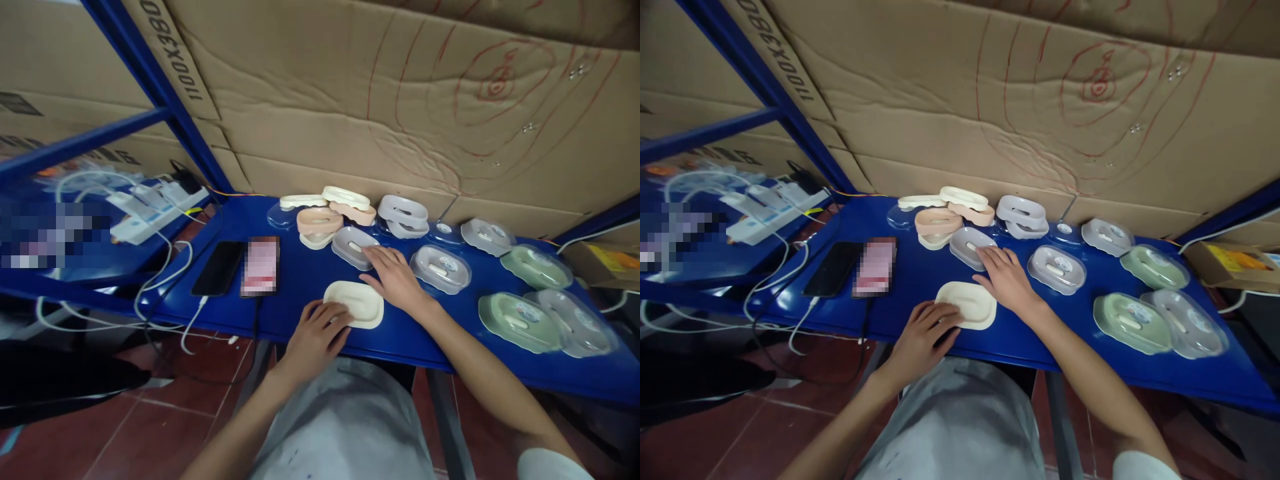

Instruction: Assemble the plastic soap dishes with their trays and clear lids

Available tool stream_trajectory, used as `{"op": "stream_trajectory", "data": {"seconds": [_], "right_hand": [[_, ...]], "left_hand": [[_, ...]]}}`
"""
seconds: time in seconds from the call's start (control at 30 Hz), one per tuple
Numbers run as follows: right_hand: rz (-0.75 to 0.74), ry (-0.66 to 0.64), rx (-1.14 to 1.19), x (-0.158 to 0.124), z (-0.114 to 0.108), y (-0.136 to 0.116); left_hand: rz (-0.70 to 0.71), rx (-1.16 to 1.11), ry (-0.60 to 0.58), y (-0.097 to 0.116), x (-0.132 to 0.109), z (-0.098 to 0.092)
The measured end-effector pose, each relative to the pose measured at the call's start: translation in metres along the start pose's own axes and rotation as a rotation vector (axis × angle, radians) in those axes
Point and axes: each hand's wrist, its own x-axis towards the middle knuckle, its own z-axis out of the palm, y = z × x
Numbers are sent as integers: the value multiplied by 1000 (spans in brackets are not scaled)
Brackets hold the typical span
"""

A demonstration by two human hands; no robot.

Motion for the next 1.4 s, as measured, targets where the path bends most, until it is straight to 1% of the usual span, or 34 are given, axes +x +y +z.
{"op": "stream_trajectory", "data": {"seconds": [0.07,0.17,0.33,0.43,0.57,0.67,0.77,0.83,0.9,1.0,1.1,1.2,1.27,1.33,1.4], "right_hand": [[40,-7,15,10,12,3],[83,-16,14,12,19,8],[36,-22,41,4,15,13],[44,2,51,5,15,15],[56,44,7,5,14,19],[65,85,-58,3,8,21],[107,167,-173,1,0,20],[144,215,-230,0,-5,20],[173,241,-248,-1,-12,24],[238,282,-258,-4,-28,46],[326,251,-272,-8,-47,81],[352,189,-270,-5,-56,114],[332,159,-252,2,-53,129],[300,130,-225,12,-45,135],[271,121,-197,23,-38,134]], "left_hand": [[-13,-16,11,-2,0,1],[-21,-8,30,-5,-2,2],[-15,-8,35,-4,-2,2],[-25,-20,45,-4,-3,0],[-38,-12,68,-6,-5,1],[-94,34,158,-9,-6,3],[-139,77,272,-12,-8,6],[-148,90,308,-13,-9,6],[-154,101,318,-14,-10,6],[-156,102,323,-15,-11,6],[-153,99,331,-15,-10,6],[-129,110,295,-14,-7,6],[-91,96,222,-11,-5,4],[-29,49,127,-6,-5,0],[42,-6,33,-1,-8,-4]]}}
